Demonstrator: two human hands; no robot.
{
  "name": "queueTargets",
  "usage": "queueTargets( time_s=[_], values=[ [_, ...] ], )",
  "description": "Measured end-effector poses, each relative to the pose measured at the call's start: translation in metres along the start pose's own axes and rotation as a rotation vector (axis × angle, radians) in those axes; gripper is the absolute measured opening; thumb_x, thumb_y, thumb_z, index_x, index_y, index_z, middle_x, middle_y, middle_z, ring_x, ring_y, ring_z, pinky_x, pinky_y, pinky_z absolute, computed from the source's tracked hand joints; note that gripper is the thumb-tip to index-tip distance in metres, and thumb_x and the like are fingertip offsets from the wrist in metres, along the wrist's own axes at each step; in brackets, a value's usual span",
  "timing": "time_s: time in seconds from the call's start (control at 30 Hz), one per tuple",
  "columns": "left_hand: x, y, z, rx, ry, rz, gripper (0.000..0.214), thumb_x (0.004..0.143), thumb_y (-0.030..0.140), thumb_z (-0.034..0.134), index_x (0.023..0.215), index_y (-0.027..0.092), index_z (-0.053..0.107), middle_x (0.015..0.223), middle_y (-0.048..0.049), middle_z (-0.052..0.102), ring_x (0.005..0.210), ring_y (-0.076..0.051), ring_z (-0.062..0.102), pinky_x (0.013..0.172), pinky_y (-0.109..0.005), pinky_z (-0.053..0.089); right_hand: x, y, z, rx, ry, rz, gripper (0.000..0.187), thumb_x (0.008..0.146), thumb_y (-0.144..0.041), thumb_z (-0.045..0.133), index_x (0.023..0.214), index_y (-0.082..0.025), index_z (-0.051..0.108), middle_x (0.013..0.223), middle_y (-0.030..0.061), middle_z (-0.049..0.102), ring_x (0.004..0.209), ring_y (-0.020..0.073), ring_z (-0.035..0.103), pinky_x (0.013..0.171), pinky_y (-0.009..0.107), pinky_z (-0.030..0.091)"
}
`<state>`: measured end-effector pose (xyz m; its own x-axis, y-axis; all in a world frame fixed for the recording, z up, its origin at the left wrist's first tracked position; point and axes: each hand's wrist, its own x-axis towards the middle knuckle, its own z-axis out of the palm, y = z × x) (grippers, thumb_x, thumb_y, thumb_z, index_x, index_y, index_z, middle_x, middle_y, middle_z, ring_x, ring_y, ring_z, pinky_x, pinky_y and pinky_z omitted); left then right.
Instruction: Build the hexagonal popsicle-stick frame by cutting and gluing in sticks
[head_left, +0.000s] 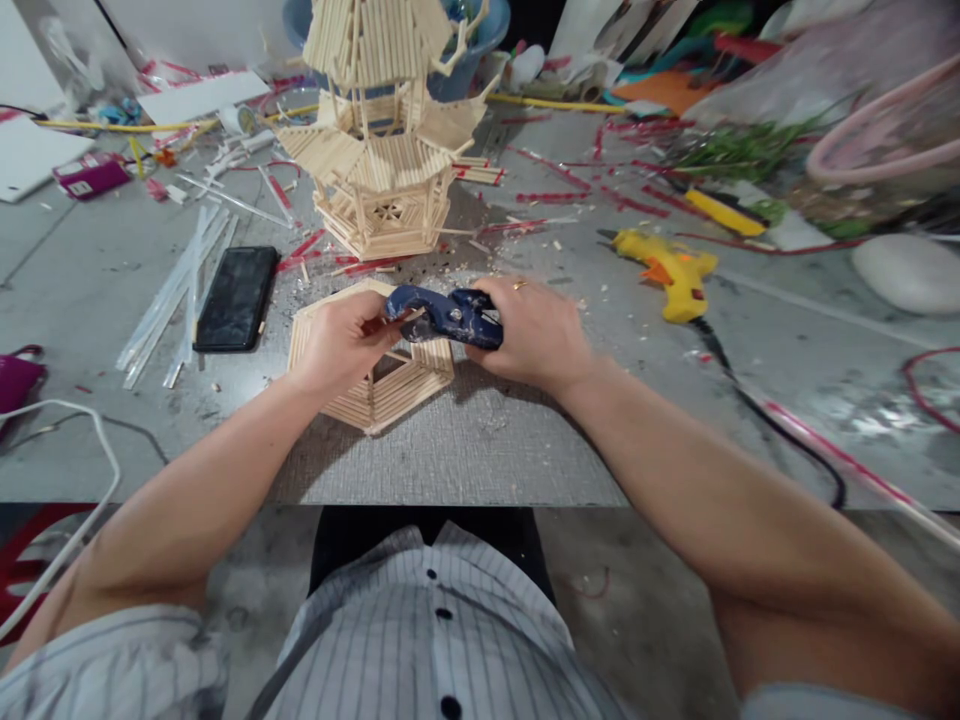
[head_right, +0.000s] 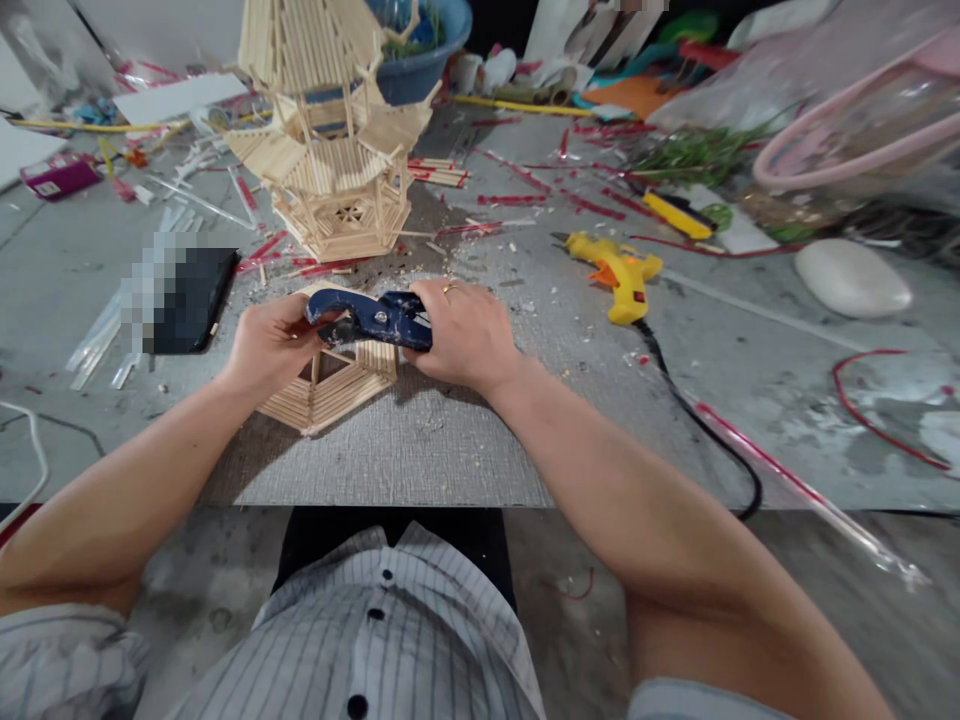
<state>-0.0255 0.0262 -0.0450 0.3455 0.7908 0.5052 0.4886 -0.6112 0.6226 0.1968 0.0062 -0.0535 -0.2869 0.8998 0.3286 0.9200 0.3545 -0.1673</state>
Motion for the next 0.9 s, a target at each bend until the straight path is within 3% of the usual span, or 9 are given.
queueTargets(
  time_s=[0.9],
  values=[
    [0.0008, 0.0032, -0.0006, 0.049, 0.009, 0.005, 0.015, 0.069, 0.019, 0.06, 0.059, 0.019, 0.048, 0.054, 0.0051, 0.043, 0.05, -0.007, 0.037, 0.046, -0.023, 0.029, -0.0004, -0.0028, -0.0043, 0.001, -0.041, 0.016, 0.053, 0.071, -0.037, 0.055, 0.119, -0.014, 0.053, 0.109, 0.0157, 0.064, 0.097, 0.031, 0.058, 0.077, 0.039, 0.041]
  ],
)
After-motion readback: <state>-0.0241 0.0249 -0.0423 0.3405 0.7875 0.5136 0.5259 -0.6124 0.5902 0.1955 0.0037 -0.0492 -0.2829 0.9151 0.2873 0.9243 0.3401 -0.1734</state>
